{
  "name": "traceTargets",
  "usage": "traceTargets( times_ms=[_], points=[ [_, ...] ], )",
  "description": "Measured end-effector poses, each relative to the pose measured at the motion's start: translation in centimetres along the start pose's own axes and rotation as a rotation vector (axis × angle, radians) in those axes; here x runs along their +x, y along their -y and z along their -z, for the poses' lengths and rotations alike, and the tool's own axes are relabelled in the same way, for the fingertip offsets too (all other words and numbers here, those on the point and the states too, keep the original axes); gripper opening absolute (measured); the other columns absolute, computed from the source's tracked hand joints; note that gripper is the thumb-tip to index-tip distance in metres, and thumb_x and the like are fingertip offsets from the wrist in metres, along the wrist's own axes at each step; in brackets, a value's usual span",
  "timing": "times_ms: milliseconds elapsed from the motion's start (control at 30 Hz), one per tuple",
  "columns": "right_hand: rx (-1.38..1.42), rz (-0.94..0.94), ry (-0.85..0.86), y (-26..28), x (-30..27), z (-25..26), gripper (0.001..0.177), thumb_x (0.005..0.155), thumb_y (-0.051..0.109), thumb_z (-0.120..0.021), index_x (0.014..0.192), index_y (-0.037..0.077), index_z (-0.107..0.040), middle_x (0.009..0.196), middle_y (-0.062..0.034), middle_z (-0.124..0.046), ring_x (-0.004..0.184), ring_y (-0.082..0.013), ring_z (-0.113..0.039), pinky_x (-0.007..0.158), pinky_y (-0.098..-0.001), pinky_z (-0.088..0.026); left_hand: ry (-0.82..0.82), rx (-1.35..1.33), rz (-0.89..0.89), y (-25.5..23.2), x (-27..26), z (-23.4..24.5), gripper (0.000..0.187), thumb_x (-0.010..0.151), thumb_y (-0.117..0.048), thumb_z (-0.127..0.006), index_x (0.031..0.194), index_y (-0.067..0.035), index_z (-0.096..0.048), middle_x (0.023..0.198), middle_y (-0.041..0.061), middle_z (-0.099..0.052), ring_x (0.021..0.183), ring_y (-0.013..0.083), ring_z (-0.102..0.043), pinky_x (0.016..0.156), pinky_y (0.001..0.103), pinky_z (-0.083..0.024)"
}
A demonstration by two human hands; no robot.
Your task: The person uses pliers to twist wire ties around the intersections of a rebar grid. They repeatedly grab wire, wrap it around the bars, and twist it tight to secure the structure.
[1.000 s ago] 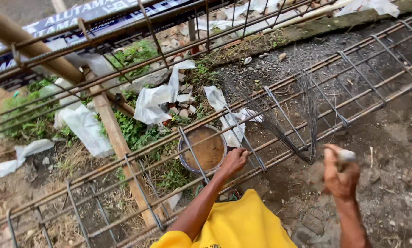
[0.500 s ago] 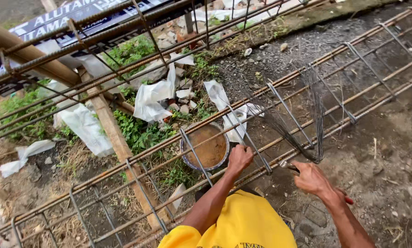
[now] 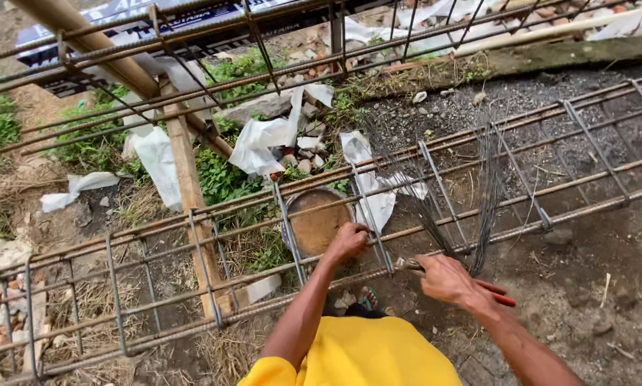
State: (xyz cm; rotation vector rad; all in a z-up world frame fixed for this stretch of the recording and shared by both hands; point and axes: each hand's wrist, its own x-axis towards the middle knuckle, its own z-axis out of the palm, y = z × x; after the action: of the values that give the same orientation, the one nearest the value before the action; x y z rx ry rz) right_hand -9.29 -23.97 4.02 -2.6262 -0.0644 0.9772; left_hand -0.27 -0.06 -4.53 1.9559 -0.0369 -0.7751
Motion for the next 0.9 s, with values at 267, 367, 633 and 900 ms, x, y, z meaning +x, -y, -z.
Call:
traceTargets(
  times_ms=[267,367,633,900],
  points=[
    [-0.057,0.007,0.098,-0.3,-0.1,1.7,0.053,0.08,0.016,-0.059,0.132,0.009,-0.064,0.119,-0.0183,-0.073,0.114,-0.0371,-0.069,0.099,-0.0529,-0.052,0.141,0.048,-0.048,8.9,9.1,-3.8,0.043,0.085,-0.026,-0.048,0.115,-0.014,-0.075,0.11,0.021,-0.072,0.107,0.0389,-0.068,0.092,0.046,-0.056],
    [-0.137,0.004,0.081,-1.6,2.4,-0.4,0.048,0.08,0.02,-0.062,0.128,0.016,-0.067,0.11,-0.0156,-0.076,0.109,-0.0364,-0.071,0.096,-0.055,-0.053,0.203,-0.188,0.001,10.9,10.0,-3.8,0.043,0.087,-0.016,-0.044,0.121,-0.003,-0.069,0.099,0.027,-0.068,0.08,0.0304,-0.071,0.054,0.034,-0.061],
    [0.165,0.009,-0.069,2.8,3.7,-0.2,0.054,0.081,0.01,-0.057,0.134,0.005,-0.063,0.117,-0.0227,-0.073,0.114,-0.043,-0.067,0.099,-0.0595,-0.049,0.058,-0.438,0.023,7.6,6.6,-2.3,0.026,0.072,-0.026,-0.072,0.093,-0.011,-0.078,0.072,0.004,-0.065,0.069,0.0123,-0.06,0.057,0.03,-0.053],
    [0.188,-0.078,-0.093,5.4,2.7,0.7,0.049,0.081,0.012,-0.058,0.129,0.005,-0.066,0.119,-0.0221,-0.072,0.117,-0.0437,-0.065,0.102,-0.0632,-0.047,-0.117,-0.341,0.065,6.0,5.5,-2.7,0.021,0.08,-0.028,-0.078,0.094,-0.014,-0.075,0.07,0.009,-0.073,0.065,0.0163,-0.073,0.052,0.03,-0.059]
  ],
)
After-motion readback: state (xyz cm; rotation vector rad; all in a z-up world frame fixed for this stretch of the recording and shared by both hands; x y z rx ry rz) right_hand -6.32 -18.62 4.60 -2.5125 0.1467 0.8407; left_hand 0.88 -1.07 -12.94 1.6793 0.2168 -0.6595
